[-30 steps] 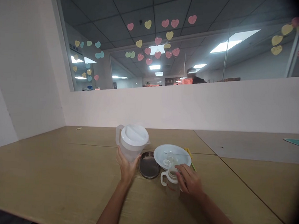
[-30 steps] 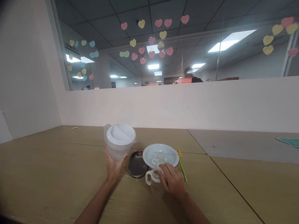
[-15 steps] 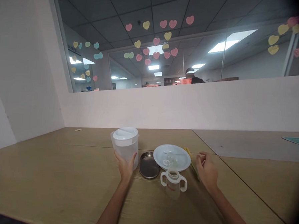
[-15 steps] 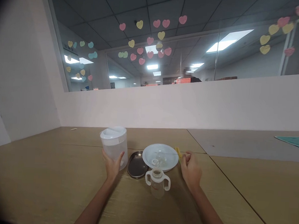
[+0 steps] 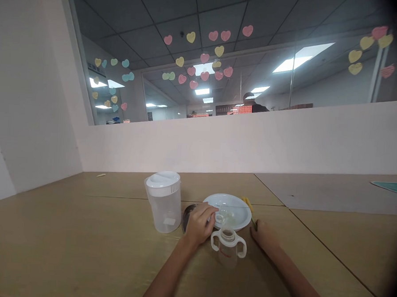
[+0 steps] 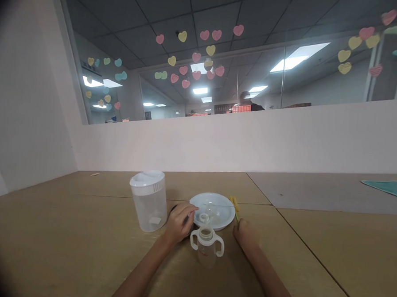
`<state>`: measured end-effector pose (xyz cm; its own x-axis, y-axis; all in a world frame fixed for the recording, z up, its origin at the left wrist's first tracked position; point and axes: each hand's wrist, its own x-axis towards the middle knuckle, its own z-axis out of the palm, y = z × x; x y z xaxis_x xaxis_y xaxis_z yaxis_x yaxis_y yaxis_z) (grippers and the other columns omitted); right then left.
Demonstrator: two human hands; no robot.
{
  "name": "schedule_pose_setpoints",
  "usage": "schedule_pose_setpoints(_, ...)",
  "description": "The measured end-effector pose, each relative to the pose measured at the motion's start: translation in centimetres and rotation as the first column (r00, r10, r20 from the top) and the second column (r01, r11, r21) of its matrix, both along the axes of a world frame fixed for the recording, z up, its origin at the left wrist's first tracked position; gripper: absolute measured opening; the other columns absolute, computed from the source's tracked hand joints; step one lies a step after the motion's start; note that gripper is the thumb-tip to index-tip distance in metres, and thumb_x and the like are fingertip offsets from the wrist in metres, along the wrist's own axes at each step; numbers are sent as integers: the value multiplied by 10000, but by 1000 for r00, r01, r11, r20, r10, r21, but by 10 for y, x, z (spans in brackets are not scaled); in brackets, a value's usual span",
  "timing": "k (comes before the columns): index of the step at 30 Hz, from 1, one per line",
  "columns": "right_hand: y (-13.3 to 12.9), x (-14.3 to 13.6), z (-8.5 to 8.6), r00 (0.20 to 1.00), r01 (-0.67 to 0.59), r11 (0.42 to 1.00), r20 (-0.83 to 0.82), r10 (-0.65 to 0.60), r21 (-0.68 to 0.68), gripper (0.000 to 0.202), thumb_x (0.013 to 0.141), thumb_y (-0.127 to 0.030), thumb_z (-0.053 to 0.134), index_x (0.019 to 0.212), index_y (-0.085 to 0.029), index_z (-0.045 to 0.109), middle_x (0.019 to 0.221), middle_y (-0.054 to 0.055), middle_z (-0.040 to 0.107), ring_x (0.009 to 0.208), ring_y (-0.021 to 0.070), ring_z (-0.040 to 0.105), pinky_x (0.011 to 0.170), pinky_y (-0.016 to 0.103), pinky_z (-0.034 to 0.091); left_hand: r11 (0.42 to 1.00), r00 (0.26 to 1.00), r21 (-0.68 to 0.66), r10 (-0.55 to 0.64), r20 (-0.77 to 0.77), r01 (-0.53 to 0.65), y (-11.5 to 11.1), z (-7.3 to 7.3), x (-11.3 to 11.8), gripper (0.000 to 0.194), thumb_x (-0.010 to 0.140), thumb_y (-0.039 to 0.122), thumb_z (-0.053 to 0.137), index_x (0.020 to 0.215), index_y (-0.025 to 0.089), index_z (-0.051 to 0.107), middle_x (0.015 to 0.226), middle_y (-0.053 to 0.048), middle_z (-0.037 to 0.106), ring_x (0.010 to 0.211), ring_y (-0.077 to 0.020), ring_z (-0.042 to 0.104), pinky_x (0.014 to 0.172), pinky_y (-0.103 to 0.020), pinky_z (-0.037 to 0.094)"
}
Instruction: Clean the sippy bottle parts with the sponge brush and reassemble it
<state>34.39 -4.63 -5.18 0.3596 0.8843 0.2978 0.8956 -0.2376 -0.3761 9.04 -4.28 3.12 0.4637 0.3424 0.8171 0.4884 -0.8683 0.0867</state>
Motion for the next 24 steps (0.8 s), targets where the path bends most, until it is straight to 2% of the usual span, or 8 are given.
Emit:
schedule_pose_setpoints(3,2,0,-1,1000,-2,999,13,3,-48,210,796,-241,412,744,-140,588,767,129,653,700,232,629,556,290,404,943,979,-329,-16,-204,-53,19,0,25,373,807,74,343,1022,197,622,978,-33,662,945,-147,575,890,-293,437)
schedule_pose_setpoints(5,3,-1,-1,1000,-2,998,13,3,-63,214,802,-209,391,750,-140,586,783,132,654,728,238,631,568,293,402,904,952,-414,-31,-304,-103,31,-2,35,433,739,16,341,978,192,656,1010,-27,664,973,-138,569,911,-269,418)
schedule_pose_setpoints(10,4,0,0,1000,21,998,-19,-22,-55,244,835,-215,338,778,-154,568,820,130,654,753,246,633,568,301,394,873,906,-435,17,-423,-220,46,-5,46,405,661,22,394,832,192,719,905,-57,702,897,-189,605,869,-318,434)
schedule_pose_setpoints(14,4,7,1,996,66,998,-59,-67,-20,262,861,-233,291,816,-156,538,826,133,652,734,236,633,562,300,385,848,865,-437,50,-499,-300,47,3,52,380,673,53,422,828,207,732,837,-76,715,850,-223,625,860,-369,433)
schedule_pose_setpoints(16,5,12,-1,991,92,995,-105,-88,35,269,866,-259,282,820,-165,529,770,122,650,692,228,630,551,297,381,842,854,-441,43,-519,-311,49,10,55,374,651,47,451,822,221,734,839,-65,718,842,-219,628,850,-352,438)
schedule_pose_setpoints(19,8,19,-5,965,167,965,-235,-118,202,274,849,-300,287,826,-179,532,678,101,638,618,220,615,535,294,379,841,860,-450,36,-509,-301,52,19,57,403,615,32,488,853,253,727,875,-35,719,854,-198,626,825,-299,444)
schedule_pose_setpoints(21,8,22,-6,943,223,931,-305,-131,290,301,837,-315,278,864,-166,538,691,108,641,615,224,612,540,298,388,840,878,-457,45,-477,-291,54,23,57,400,634,46,497,887,262,719,909,-26,715,869,-184,623,814,-275,441)
schedule_pose_setpoints(24,3,20,-1,920,288,899,-356,-164,330,411,852,-366,227,1000,-119,520,763,135,651,650,240,617,562,314,406,829,905,-481,68,-420,-286,55,25,57,324,695,108,502,893,247,719,905,-39,713,837,-176,624,783,-263,437)
